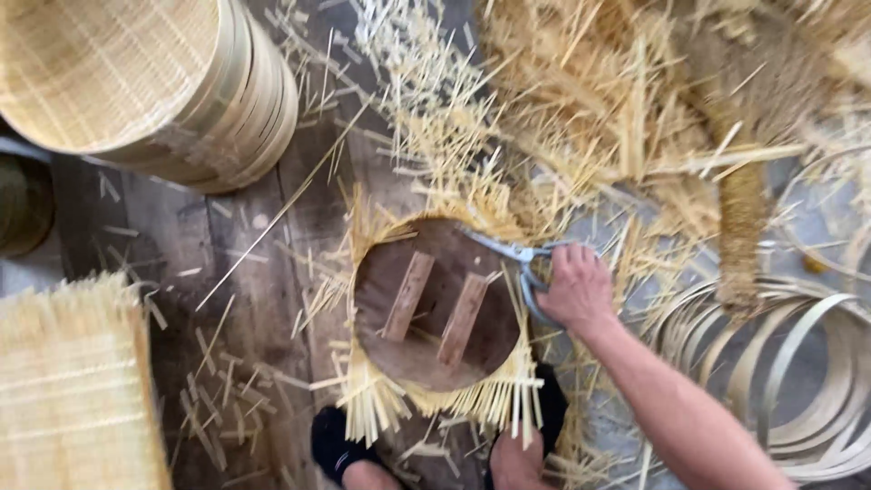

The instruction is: The person sits on the floor assembling a woven bamboo steamer tray. They lay a square woven bamboo mat over a round wooden mold, trim the protruding bamboo strips with scissors, press a bent bamboo rim ring around the mat edge, and fit the rimmed mat onto a round bamboo base, repeating the fitting and trimming steps.

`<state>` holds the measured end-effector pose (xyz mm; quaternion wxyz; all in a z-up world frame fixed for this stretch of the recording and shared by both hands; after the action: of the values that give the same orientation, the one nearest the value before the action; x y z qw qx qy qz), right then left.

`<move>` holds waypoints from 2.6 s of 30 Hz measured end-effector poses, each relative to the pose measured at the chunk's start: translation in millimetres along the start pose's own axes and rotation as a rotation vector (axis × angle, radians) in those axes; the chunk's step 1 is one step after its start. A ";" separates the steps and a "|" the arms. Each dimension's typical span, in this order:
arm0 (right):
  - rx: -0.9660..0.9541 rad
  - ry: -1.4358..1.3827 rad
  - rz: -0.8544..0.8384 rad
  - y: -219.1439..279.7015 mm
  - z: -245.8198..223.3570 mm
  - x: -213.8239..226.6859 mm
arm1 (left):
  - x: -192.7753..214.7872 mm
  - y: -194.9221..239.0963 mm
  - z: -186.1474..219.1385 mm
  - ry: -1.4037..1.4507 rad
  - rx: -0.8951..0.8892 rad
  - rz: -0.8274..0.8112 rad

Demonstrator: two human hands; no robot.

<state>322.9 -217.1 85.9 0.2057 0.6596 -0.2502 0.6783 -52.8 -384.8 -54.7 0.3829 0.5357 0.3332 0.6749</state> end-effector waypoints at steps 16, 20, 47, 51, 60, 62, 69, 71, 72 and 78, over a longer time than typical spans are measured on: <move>0.202 0.006 0.112 -48.1 -6.8 -4.0 | 299.2 -35.6 228.2 0.003 -0.948 0.446; 0.101 -0.075 -0.266 1.5 45.7 -60.8 | 318.6 -29.3 220.3 -0.263 -1.050 0.342; -0.007 -0.048 -0.495 8.7 46.1 -57.1 | 367.0 -8.4 218.2 -0.445 -0.675 0.179; -0.048 -0.073 -0.445 10.2 27.9 -28.9 | 357.5 -78.1 204.9 0.015 -0.326 0.690; -0.172 0.038 -0.223 65.3 -2.6 -18.4 | 351.0 -70.9 215.2 0.027 -0.127 0.753; -0.291 -0.050 -0.295 70.3 3.4 -30.4 | 348.6 -76.4 215.1 -0.010 -0.154 0.756; -0.170 -0.131 -0.242 45.8 16.2 -23.6 | 353.0 -70.2 220.4 -0.011 -0.106 0.756; 0.004 -0.087 0.100 9.8 -10.4 30.8 | 355.5 -58.6 223.0 0.000 -0.082 0.728; 0.000 -0.090 0.097 2.4 -7.4 18.7 | 360.3 -56.6 227.7 -0.005 -0.083 0.727; -0.010 -0.004 -0.248 -4.7 20.9 -22.2 | 363.7 -60.0 227.3 0.005 -0.079 0.734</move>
<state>343.3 -225.0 64.2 0.2909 0.6859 -0.1705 0.6449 130.7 -28.9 110.3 0.1350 0.6026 0.0934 0.7809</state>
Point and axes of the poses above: each hand's wrist, its own y-axis away from the middle knuckle, its own x-axis out of the back of the hand, z = x × y, the point moved 8 cm from there along -y, towards the middle knuckle, and after that the axes turned 10 degrees about z, right-handed, at the moved point
